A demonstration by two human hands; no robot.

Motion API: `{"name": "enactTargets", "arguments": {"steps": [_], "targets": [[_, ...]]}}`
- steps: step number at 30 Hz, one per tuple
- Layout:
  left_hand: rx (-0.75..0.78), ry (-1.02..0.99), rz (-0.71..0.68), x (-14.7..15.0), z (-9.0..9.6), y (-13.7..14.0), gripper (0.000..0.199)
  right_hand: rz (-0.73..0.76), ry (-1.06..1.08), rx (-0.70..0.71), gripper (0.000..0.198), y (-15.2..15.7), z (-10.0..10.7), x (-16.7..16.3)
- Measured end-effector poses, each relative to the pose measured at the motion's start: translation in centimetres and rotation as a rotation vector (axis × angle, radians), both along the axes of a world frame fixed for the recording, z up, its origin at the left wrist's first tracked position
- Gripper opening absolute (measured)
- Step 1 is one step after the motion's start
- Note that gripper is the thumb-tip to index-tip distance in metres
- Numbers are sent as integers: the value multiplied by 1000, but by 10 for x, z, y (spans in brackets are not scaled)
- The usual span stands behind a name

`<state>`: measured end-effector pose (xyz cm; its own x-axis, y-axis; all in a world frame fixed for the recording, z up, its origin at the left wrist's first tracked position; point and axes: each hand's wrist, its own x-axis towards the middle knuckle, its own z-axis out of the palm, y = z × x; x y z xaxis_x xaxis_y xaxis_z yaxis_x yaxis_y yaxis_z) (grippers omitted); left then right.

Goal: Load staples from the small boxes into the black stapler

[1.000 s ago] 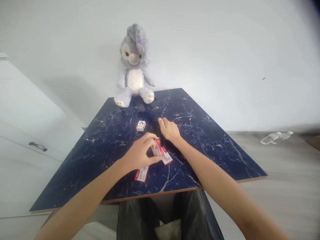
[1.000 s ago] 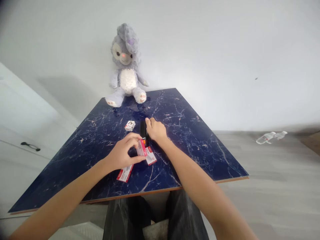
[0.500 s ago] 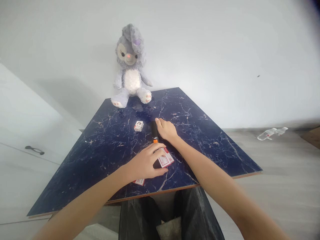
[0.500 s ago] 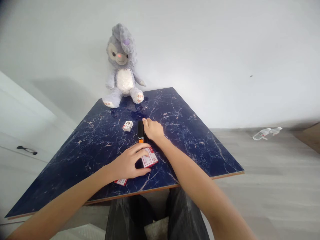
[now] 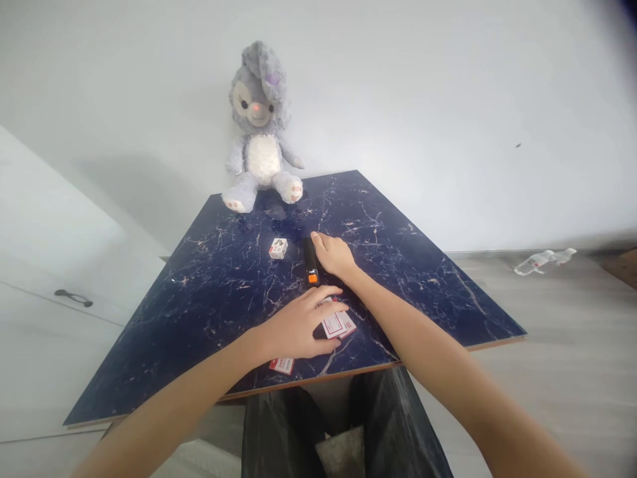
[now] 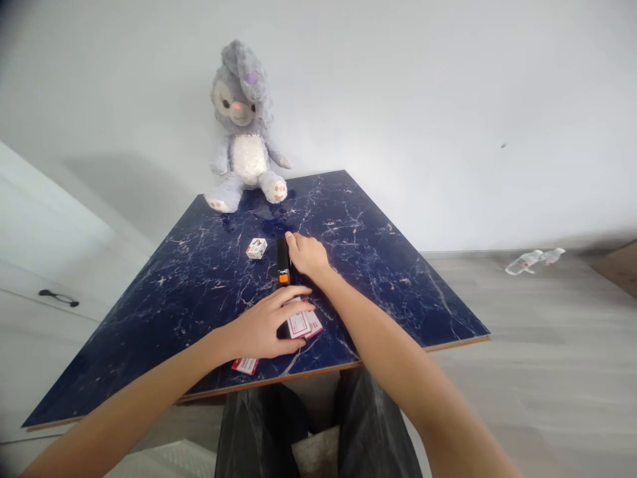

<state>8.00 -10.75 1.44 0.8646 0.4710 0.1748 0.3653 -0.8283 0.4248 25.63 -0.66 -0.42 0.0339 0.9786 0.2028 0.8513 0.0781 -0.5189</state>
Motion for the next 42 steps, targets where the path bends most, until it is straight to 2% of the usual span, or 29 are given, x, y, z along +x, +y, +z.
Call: {"name": "enactTargets", "arguments": {"steps": [10, 14, 19, 26, 28, 32, 37, 42], "targets": [[38, -78, -45, 1, -7, 8, 54, 1, -11, -28, 69, 2, 0, 0], [62, -150, 2, 10, -9, 7, 58, 7, -11, -23, 70, 1, 0, -1], [10, -117, 66, 19, -5, 0, 61, 7, -10, -15, 71, 0, 1, -2], [47, -72, 41, 9, -3, -6, 66, 7, -28, 13, 70, 1, 0, -1], [40, -91, 22, 5, -1, -3, 62, 6, -30, 9, 70, 1, 0, -1], [32, -203, -73, -12, 12, 15, 59, 12, -29, 0, 69, 1, 0, 0], [119, -289, 180, -49, 26, 59, 59, 4, -12, -19, 64, 1, -1, 1], [100, -169, 273, -63, 13, 82, 63, 29, 5, -10, 63, 1, -2, 3]]}}
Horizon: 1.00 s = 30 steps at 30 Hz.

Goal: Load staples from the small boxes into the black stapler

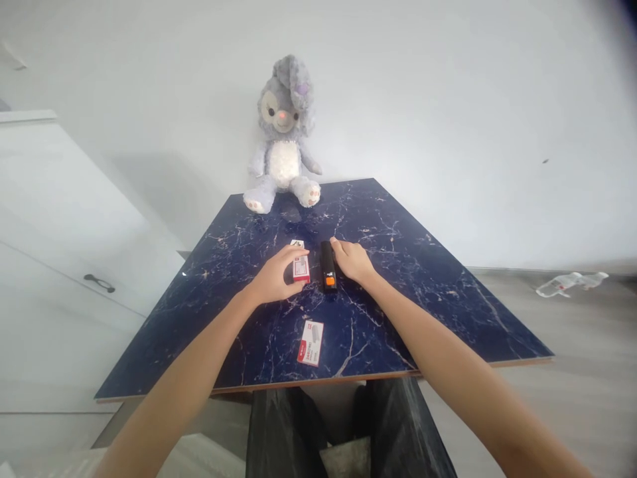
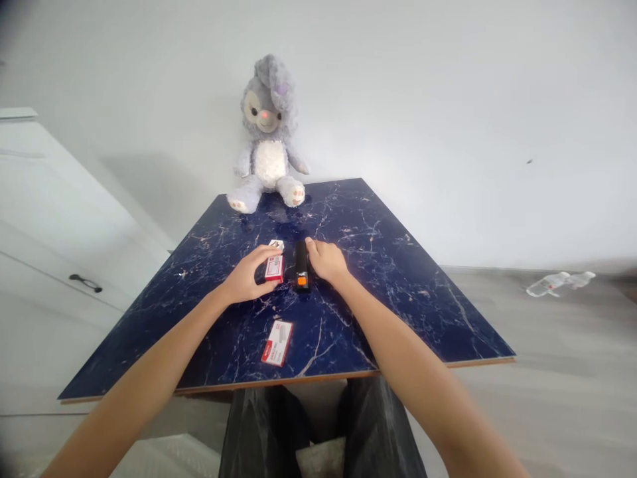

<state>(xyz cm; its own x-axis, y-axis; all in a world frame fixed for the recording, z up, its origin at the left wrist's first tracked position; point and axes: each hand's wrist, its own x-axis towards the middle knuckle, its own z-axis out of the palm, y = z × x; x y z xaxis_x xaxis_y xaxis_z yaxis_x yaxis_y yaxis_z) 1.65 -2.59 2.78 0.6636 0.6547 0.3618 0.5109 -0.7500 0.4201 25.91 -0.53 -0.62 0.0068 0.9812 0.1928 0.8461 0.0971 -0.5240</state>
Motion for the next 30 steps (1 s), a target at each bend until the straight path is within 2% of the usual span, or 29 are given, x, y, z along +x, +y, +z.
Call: {"name": "enactTargets", "arguments": {"steps": [6, 12, 17, 21, 24, 27, 29, 30], "targets": [[-70, 67, -16, 15, -12, -8, 74, 41, 14, 35, 61, 0, -1, 3], [-190, 132, 81, 18, -10, -11, 86, 48, -2, 41, 62, 2, -2, 4], [-234, 130, 113, 17, -16, -9, 89, 61, -23, 23, 64, 3, -2, 5], [-225, 137, 78, 18, -18, -8, 89, 65, -27, 24, 64, 2, -2, 5], [-126, 128, 4, 17, -6, -11, 81, 63, -24, 25, 66, 3, -3, 5], [-29, 102, -66, 14, 21, -25, 50, 59, -26, 21, 67, 3, -3, 5], [-124, 199, -150, 13, 37, -40, 33, 52, -32, 18, 66, 4, -3, 5], [-212, 293, -208, 13, 43, -48, 33, 49, -35, 15, 66, 5, -3, 4]]}}
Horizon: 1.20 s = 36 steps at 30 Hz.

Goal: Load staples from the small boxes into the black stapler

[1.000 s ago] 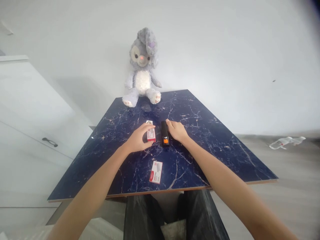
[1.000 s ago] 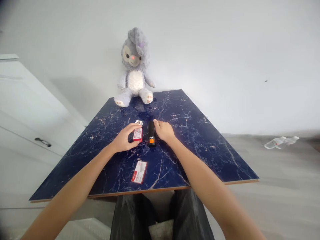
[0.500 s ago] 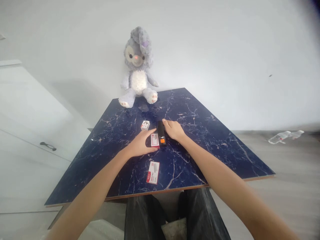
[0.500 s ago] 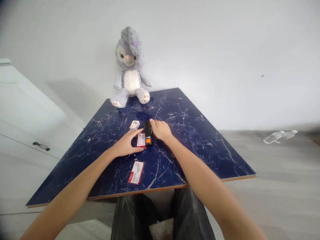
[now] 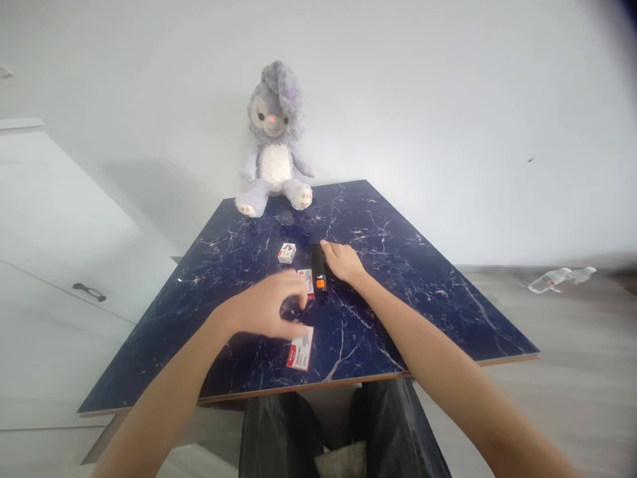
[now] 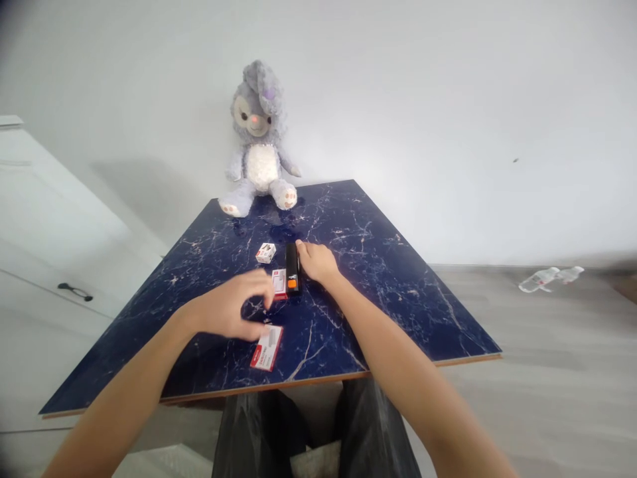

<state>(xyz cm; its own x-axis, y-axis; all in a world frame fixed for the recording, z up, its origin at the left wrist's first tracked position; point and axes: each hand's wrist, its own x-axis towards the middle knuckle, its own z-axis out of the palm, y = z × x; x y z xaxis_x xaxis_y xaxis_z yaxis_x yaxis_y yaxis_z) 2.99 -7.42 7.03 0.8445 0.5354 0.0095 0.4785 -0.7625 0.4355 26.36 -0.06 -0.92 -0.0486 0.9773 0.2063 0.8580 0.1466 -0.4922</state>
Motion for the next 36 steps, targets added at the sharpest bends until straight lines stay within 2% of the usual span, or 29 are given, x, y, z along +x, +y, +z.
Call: {"name": "enactTargets", "arguments": {"steps": [3, 7, 10, 13, 16, 21, 26, 28, 33, 34, 36], "targets": [[-126, 210, -101, 4, 2, -19, 46, -7, -9, -3, 66, 2, -1, 0], [-141, 282, -70, 6, -4, -22, 37, -8, -22, 9, 65, 5, -3, 0], [-190, 161, -52, -1, 5, -9, 30, -10, -24, -3, 63, 5, -2, 1], [-104, -78, 87, -10, 11, 10, 27, -4, -23, -14, 63, 4, 0, 1], [53, -177, 279, -11, 0, 26, 27, -5, -17, -18, 64, 3, 1, 1], [58, -167, 286, 0, -30, 35, 40, 0, -26, -15, 64, 1, 1, 1], [10, -164, 287, 4, -40, 36, 84, 11, -26, -14, 64, 1, 1, 1], [-33, -162, 297, 4, -42, 37, 95, 12, -19, -17, 64, 0, 2, 1], [-77, -189, 317, 4, -50, 38, 101, 21, -2, -16, 63, 0, 3, 2], [-69, -216, 303, 4, -52, 39, 98, 22, 1, -14, 63, 1, 3, 2], [-13, -305, 312, 3, -58, 44, 81, 22, 4, -11, 63, 1, 2, 2]]}}
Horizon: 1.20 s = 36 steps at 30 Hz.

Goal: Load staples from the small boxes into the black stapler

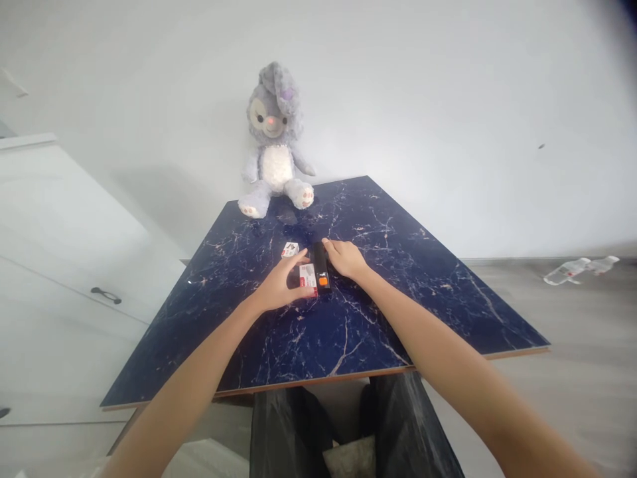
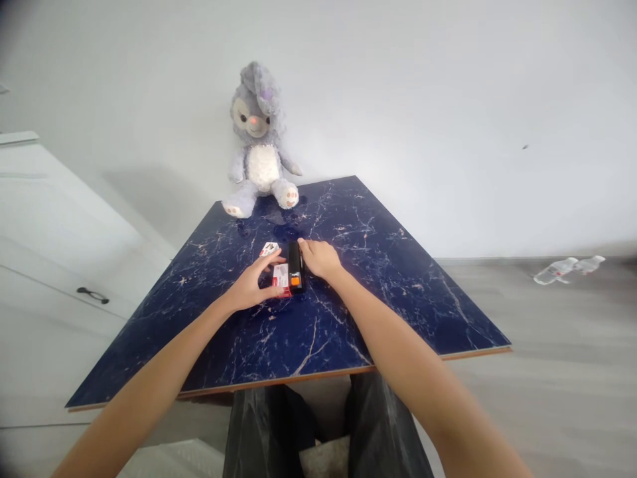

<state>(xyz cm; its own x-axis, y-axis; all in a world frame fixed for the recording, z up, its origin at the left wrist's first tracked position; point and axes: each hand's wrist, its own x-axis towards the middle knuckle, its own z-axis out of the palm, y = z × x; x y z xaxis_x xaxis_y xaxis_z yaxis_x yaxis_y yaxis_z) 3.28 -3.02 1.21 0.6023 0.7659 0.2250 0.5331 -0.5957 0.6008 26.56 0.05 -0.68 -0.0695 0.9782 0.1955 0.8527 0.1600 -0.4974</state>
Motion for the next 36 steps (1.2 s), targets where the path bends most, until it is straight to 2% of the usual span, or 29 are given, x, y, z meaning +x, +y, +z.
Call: {"name": "enactTargets", "arguments": {"steps": [3, 5, 6, 11, 17, 19, 20, 22, 24, 25, 36], "targets": [[175, -83, 257, -4, -9, 14, 50, -1, 3, -6, 63, 0, -1, 0], [233, -40, 401, -8, -12, 24, 45, 3, 7, -8, 63, 0, -1, 0], [225, 1, 409, -9, -13, 27, 46, 4, 11, -7, 63, 0, -1, 0], [99, 107, 201, -1, -9, 19, 53, 16, 38, 12, 63, -2, 0, 1], [19, 99, 173, -3, 0, 5, 58, 32, 56, 20, 61, -3, 1, 1], [-32, 126, 106, -11, 3, 6, 62, 33, 41, 26, 59, -4, 2, 1], [-58, 147, 59, -15, 4, 6, 68, 31, 32, 36, 58, -5, 2, 1], [-90, 190, 1, -18, 5, 5, 96, 29, 28, 62, 57, -7, 4, -1], [-90, 215, 7, -17, 5, 3, 116, 44, 43, 79, 57, -8, 5, -1], [-85, 216, 19, -16, 5, 2, 119, 53, 52, 81, 56, -8, 6, -2], [-78, 244, 57, -14, 1, 5, 119, 21, 222, -18, 55, -13, 15, 0]]}}
